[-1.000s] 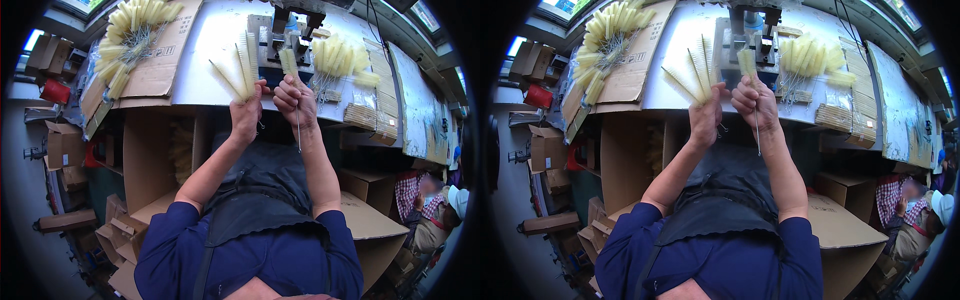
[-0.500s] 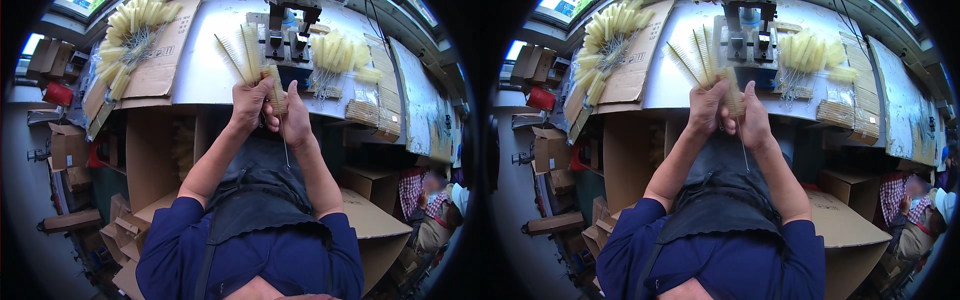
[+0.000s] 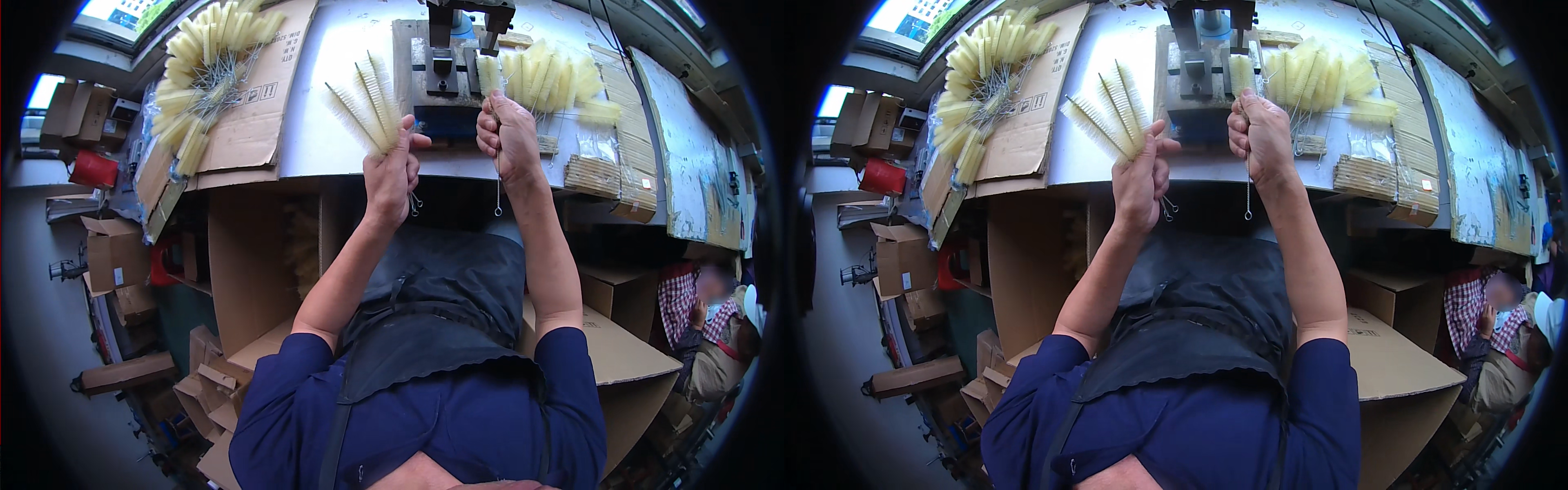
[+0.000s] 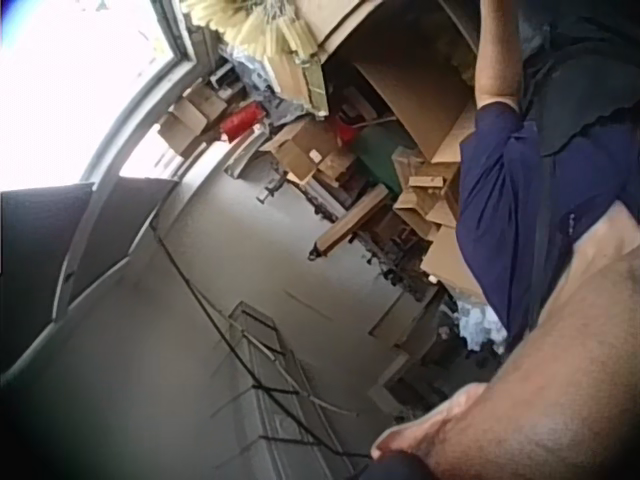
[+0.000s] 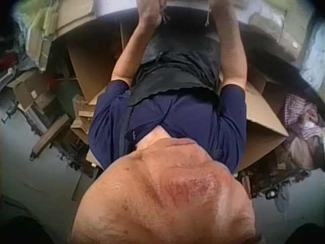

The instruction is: Assembling and inspecting small yellow plastic brushes at a manufacturing workbench using a manual press.

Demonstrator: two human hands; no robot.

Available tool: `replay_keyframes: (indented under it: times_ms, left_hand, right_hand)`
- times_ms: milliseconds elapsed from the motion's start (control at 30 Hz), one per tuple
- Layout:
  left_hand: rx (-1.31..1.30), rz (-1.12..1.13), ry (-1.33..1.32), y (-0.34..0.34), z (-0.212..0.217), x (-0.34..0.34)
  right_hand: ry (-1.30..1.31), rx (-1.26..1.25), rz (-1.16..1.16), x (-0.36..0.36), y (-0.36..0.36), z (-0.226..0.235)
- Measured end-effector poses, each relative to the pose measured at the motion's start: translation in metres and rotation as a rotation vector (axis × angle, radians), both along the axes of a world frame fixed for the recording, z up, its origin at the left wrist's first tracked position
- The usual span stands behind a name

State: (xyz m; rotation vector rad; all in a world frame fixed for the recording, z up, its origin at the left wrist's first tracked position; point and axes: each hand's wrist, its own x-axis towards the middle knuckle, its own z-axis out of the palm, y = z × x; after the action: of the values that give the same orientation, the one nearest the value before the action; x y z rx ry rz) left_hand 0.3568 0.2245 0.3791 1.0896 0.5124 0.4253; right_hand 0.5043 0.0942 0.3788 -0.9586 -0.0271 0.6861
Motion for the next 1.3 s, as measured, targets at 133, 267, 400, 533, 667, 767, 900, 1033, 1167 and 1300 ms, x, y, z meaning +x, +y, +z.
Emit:
replay_keyframes:
  times_ms: [133, 267, 400, 533, 667, 767, 900, 1033, 1167, 1300]
  left_hand:
    - [-0.011, -0.008, 0.006, 0.002, -0.005, -0.003]
    - [-0.015, -0.029, 0.011, -0.001, -0.001, -0.001]
    - [0.019, -0.030, -0.001, 0.000, -0.002, -0.005]
    - [-0.041, -0.032, -0.033, 0.001, -0.002, -0.008]
    - [-0.102, -0.154, -0.043, 0.000, -0.001, -0.006]
    - [-0.138, -0.190, -0.003, -0.003, -0.001, -0.006]
    - [-0.186, -0.211, 0.019, -0.010, 0.000, -0.003]
    - [-0.209, -0.252, 0.048, -0.021, -0.001, 0.001]
    - [-0.185, -0.254, 0.116, -0.024, -0.004, -0.003]
    - [-0.148, -0.140, 0.003, -0.028, 0.001, -0.013]
  right_hand:
    - [-0.006, -0.062, -0.008, 0.000, 0.002, 0.006]
    - [0.030, -0.066, -0.013, 0.008, 0.002, 0.008]
    - [0.053, -0.034, 0.009, 0.008, 0.004, 0.010]
    - [0.044, -0.084, -0.015, 0.012, -0.006, 0.011]
    - [-0.168, -0.280, 0.038, 0.058, -0.032, 0.002]
    - [-0.531, -0.705, -0.317, 0.079, -0.025, 0.004]
    - [-1.037, -0.855, -0.553, 0.041, -0.023, 0.008]
    - [-0.678, -0.515, 0.035, -0.025, 0.013, 0.011]
    - [-0.295, -0.389, 0.286, -0.034, 0.038, 0.019]
    - [-0.039, -0.091, 0.160, -0.015, 0.053, 0.002]
